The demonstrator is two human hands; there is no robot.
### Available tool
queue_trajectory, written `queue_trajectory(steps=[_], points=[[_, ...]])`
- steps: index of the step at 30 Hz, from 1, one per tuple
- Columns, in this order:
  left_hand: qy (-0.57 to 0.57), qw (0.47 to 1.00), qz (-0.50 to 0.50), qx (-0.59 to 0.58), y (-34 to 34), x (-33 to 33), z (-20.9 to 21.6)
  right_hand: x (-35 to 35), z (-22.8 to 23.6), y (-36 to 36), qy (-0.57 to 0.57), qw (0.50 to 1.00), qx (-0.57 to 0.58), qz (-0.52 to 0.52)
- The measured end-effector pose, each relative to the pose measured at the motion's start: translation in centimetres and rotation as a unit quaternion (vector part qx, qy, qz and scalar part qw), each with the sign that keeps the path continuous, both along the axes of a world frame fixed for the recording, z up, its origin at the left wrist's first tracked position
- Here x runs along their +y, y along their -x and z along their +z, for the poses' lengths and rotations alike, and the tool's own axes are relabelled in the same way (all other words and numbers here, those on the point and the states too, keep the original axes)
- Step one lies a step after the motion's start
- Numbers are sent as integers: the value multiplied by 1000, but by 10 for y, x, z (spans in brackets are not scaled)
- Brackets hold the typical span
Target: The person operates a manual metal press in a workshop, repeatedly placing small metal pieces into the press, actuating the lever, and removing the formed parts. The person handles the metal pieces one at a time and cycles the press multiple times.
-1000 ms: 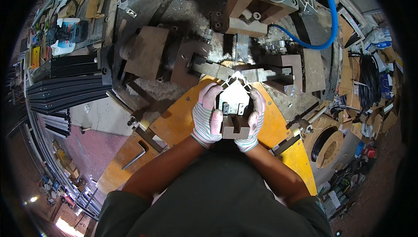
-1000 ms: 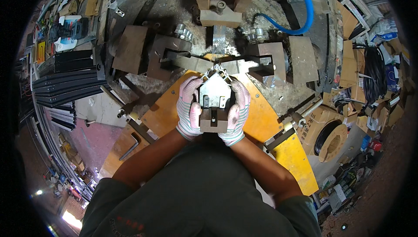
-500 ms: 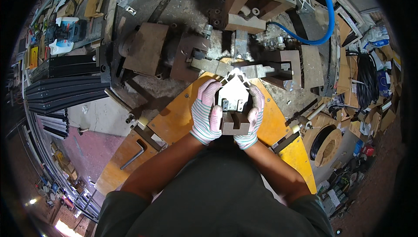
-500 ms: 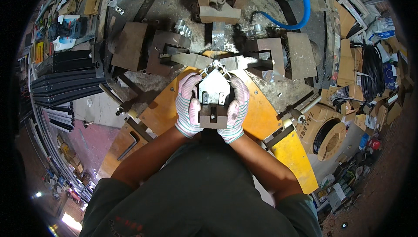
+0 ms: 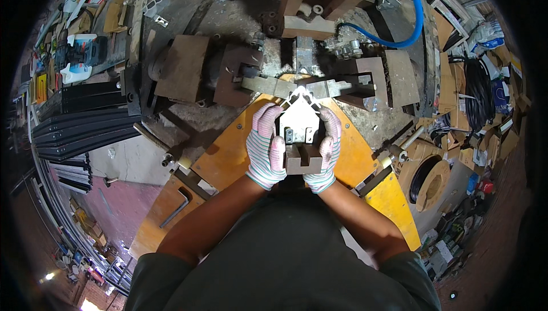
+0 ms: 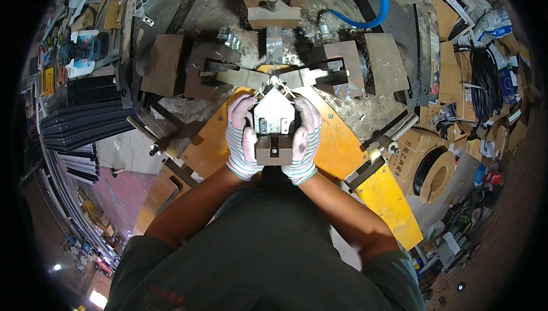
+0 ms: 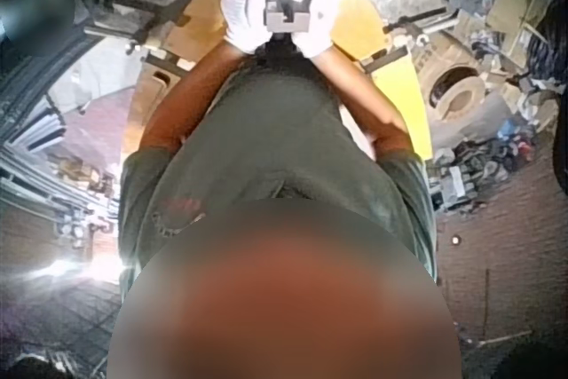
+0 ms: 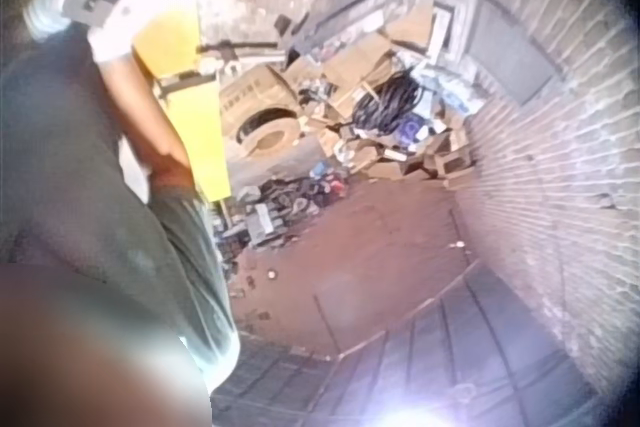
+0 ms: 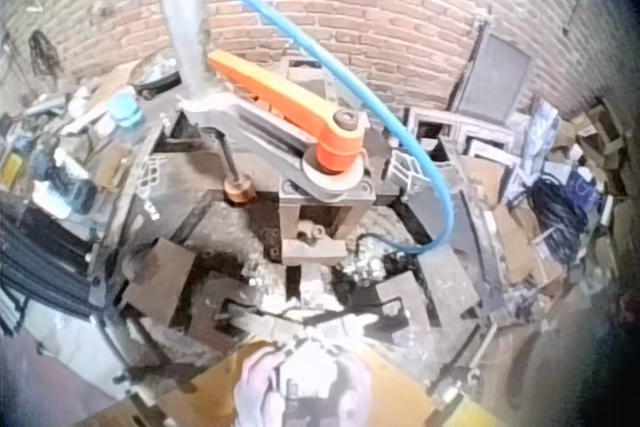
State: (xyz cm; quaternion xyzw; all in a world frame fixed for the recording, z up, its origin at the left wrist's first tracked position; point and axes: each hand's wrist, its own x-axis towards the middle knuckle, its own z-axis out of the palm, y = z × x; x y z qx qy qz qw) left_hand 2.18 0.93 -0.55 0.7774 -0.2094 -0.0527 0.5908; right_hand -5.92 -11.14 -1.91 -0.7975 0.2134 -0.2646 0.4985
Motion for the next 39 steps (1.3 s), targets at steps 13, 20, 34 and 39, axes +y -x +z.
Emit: queue_trajectory(steps=[13,20,34,39], points=[[-1,1000,0,5,0,1,-1,0,0,-3,36,999,-17,-6],[-2,1000,5,-5,0,-1,1,-1,3,-3,41,999,-20,1],[-6,998,17,-58,-4,-3,3,-1,-1,-2,36,999,-16,-7],[10,999,12,-42,-4,-2,2,0,-1,-3,35,999,-16,-6]])
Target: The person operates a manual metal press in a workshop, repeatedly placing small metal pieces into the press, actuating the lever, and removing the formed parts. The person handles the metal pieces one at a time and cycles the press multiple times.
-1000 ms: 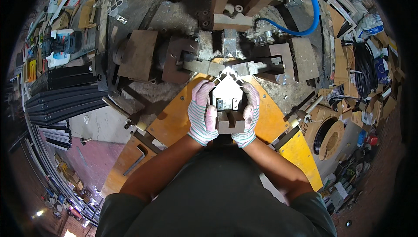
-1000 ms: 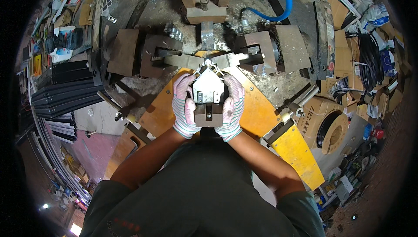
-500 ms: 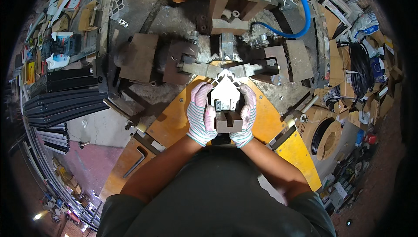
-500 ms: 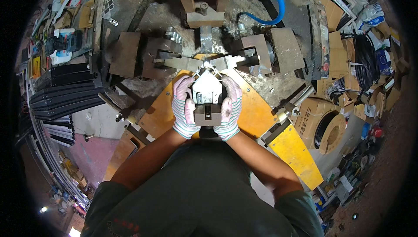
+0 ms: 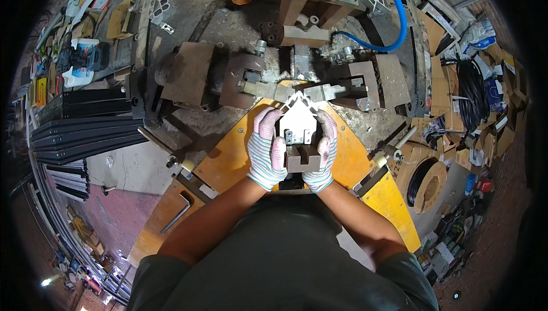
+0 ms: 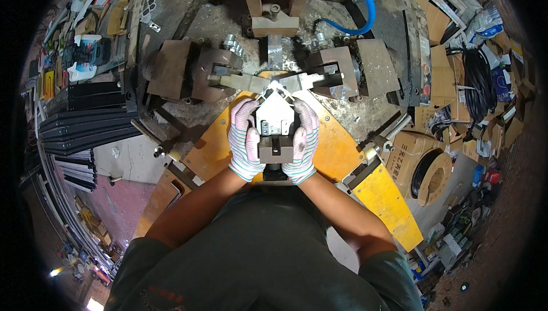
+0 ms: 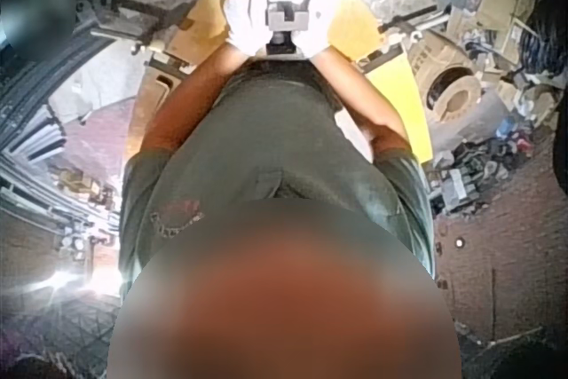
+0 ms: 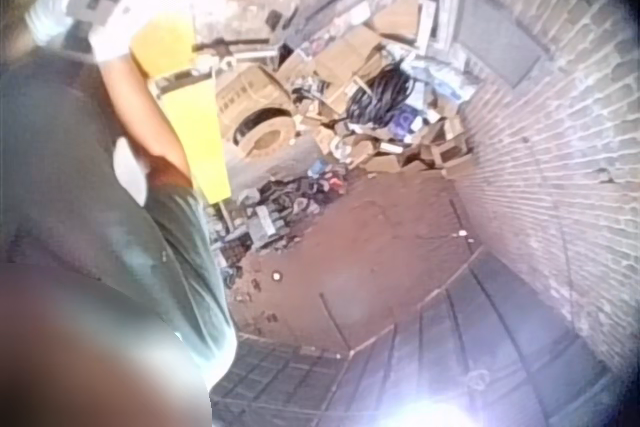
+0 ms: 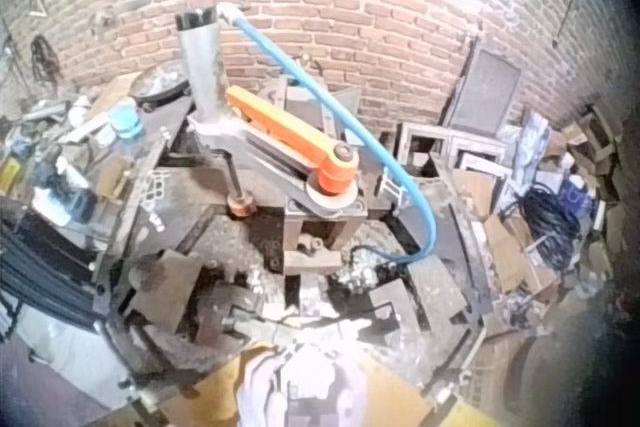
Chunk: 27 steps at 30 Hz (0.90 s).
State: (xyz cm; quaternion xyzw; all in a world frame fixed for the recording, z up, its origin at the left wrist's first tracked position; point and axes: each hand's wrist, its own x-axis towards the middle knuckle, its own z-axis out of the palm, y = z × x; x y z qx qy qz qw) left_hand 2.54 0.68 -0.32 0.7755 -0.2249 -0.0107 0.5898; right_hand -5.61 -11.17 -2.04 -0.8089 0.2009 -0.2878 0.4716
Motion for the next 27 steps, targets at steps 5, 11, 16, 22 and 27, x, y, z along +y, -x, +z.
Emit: queue_trajectory(steps=[5,11,16,22,27], points=[[-2,1000,-3,19,1,0,1,1,0,0,-1,1000,0,3],[-17,1000,2,-20,-1,-1,2,0,0,0,-3,1000,-1,3],[-4,1000,6,-7,0,-2,3,-1,1,0,-2,1000,-3,2],[-19,1000,1,-11,0,-1,2,0,1,-1,0,1000,-5,1],[-18,1000,2,-19,-1,-1,3,0,1,-1,4,1000,-7,0]])
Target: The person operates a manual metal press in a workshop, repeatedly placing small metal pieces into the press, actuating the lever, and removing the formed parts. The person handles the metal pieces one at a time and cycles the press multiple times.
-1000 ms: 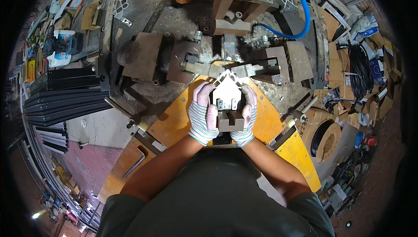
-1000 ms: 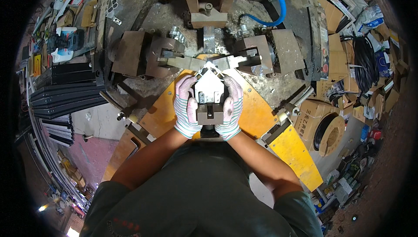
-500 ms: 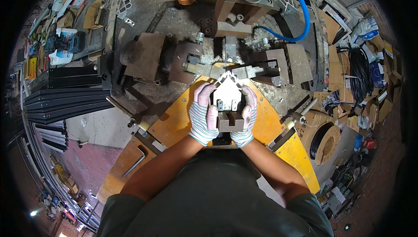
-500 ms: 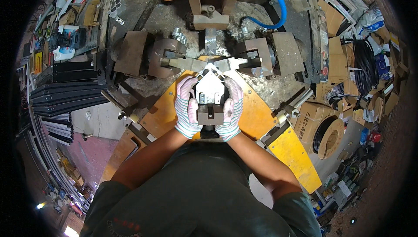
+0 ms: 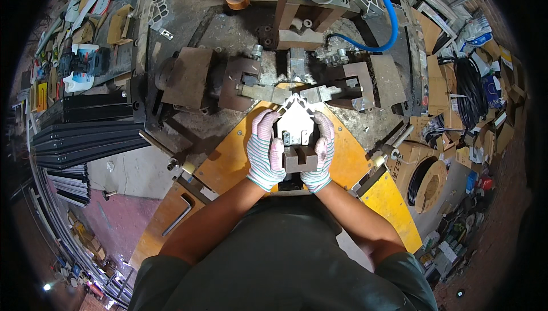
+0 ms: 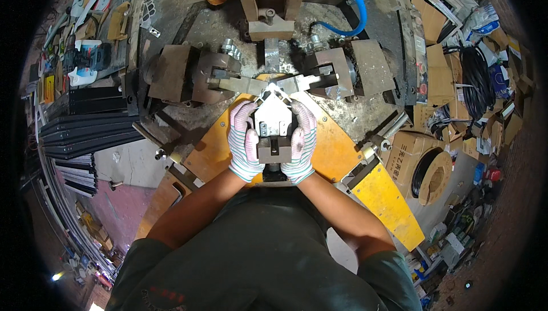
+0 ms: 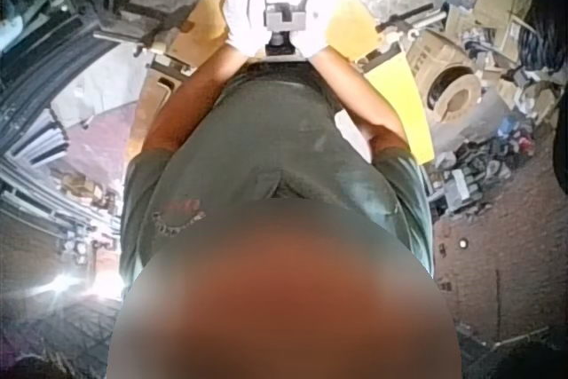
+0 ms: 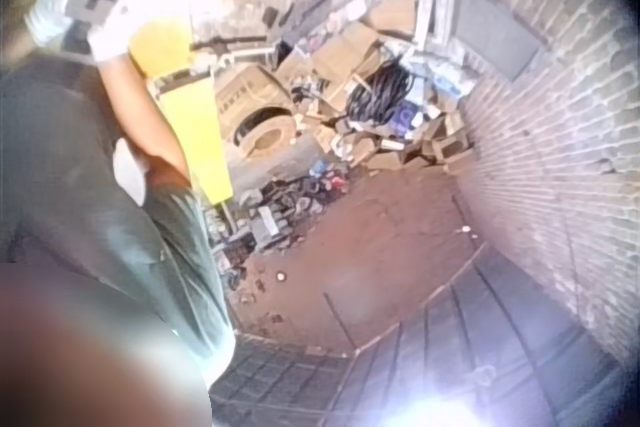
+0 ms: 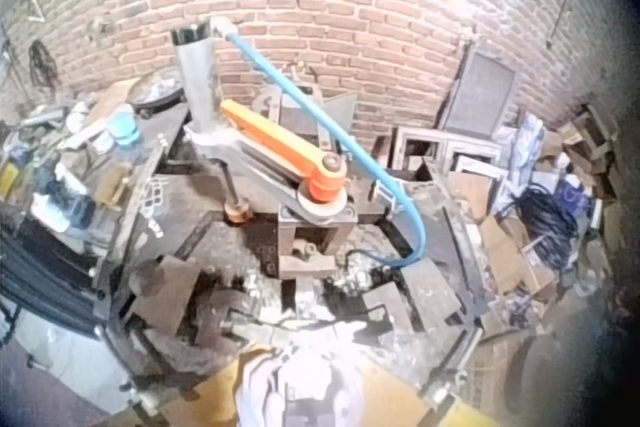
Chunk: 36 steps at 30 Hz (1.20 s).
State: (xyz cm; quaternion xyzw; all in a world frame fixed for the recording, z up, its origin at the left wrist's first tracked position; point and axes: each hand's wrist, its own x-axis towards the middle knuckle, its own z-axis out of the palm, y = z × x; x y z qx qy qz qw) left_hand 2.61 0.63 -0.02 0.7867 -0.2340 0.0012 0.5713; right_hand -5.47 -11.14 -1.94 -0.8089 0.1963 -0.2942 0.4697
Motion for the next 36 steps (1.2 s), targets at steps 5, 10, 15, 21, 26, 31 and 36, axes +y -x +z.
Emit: queue_trajectory(steps=[5,10,15,21,26,31,36], points=[[15,1000,-5,25,0,1,1,-1,-1,0,6,1000,-2,0],[10,1000,3,23,1,1,3,-2,-3,2,-8,1000,2,-2],[12,999,-2,37,-1,2,8,-2,-3,0,-33,999,1,-9],[2,1000,-10,18,-10,5,3,-6,9,-2,-102,995,7,9],[24,970,42,239,-22,-2,-7,-11,16,-4,-152,988,12,36],[96,913,103,383,-30,-12,-10,-17,17,1,-178,983,1,54],[160,890,98,415,-32,-16,-7,-30,19,1,-134,986,39,91]])
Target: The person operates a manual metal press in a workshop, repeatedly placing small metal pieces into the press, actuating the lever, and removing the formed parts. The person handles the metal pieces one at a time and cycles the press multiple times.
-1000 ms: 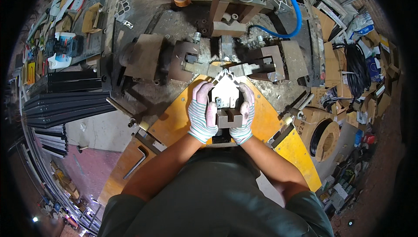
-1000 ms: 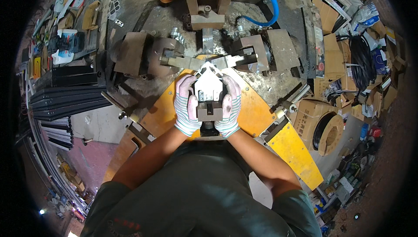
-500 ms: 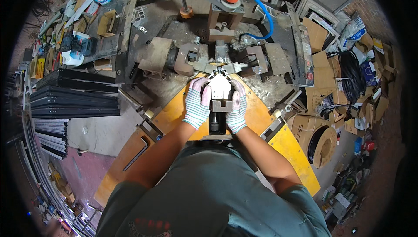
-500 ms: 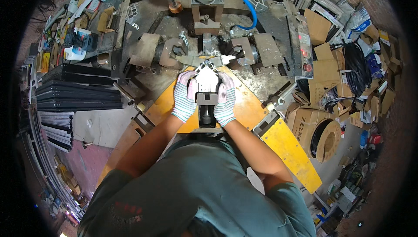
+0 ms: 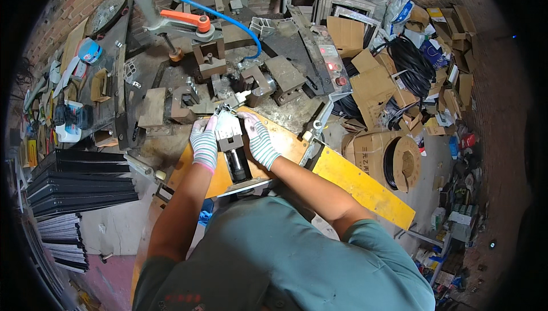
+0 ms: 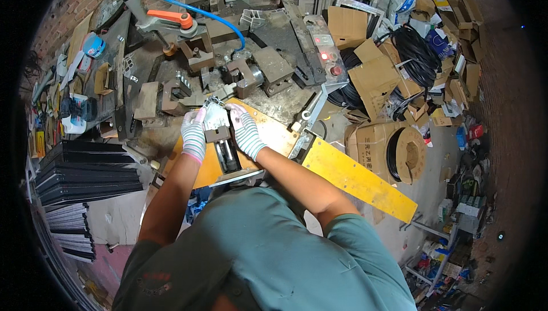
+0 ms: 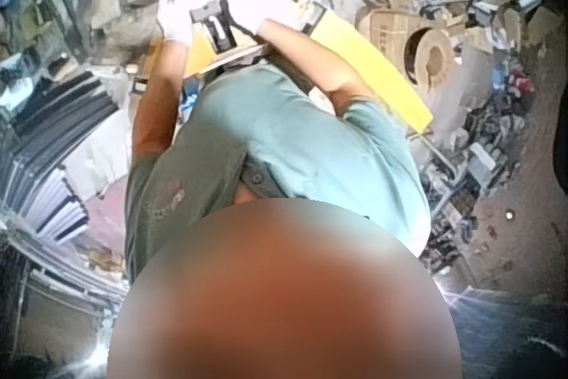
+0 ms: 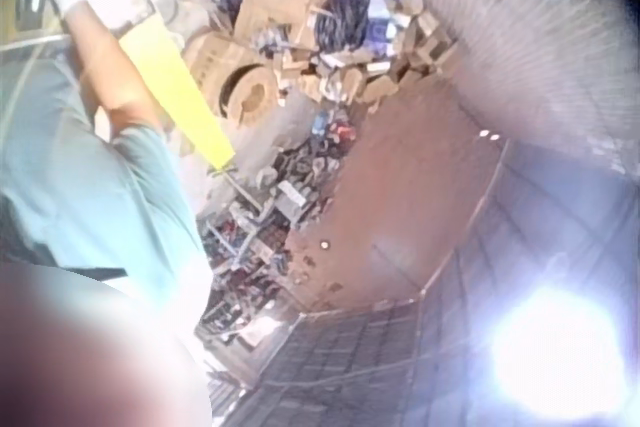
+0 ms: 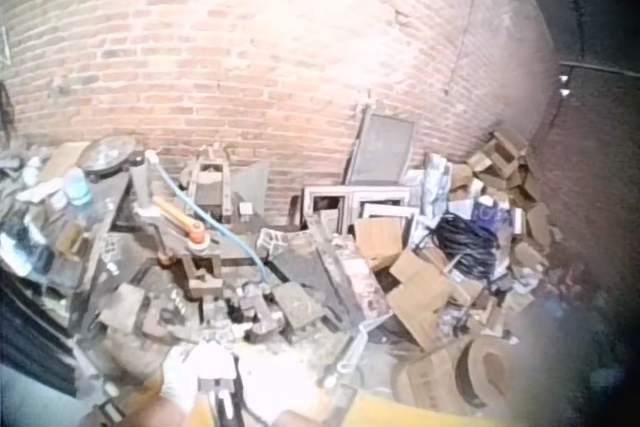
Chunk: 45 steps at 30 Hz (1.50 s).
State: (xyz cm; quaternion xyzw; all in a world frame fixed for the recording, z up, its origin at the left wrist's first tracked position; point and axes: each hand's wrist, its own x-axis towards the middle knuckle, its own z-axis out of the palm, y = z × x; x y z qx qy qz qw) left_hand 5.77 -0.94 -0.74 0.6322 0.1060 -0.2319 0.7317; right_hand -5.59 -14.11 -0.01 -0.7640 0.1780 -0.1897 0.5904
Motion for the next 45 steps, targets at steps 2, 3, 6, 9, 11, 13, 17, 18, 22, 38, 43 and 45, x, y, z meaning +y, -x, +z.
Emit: queue_trajectory(steps=[2,3,6,9,11,13,17,18,22,38,43,45], points=[[7,1000,-8,6,-2,1,2,-1,8,-1,11,1000,18,5],[6,1000,-15,13,-3,2,3,-1,15,1,26,999,26,3],[-1,999,-34,26,-6,4,8,-6,46,13,32,998,50,-8],[-6,999,-39,26,-5,5,11,-46,80,45,262,961,-30,-85],[-7,999,-46,18,-5,6,11,-109,92,63,342,918,-63,-192],[-17,998,-47,26,-5,7,9,-188,82,60,207,924,-131,-292],[-3,999,-33,-25,-4,3,0,-319,25,78,349,880,228,-230],[-9,999,-40,-26,-5,3,-2,-337,7,86,361,877,262,-179],[12,999,-32,-24,-4,4,-4,-374,-41,107,413,848,319,-94],[-29,998,-20,-49,5,-3,7,-219,24,134,431,877,107,-184],[-3,999,23,-49,10,-9,13,-135,27,157,361,921,50,-139],[-30,999,27,-16,13,-7,15,-116,29,158,287,941,80,-160]])
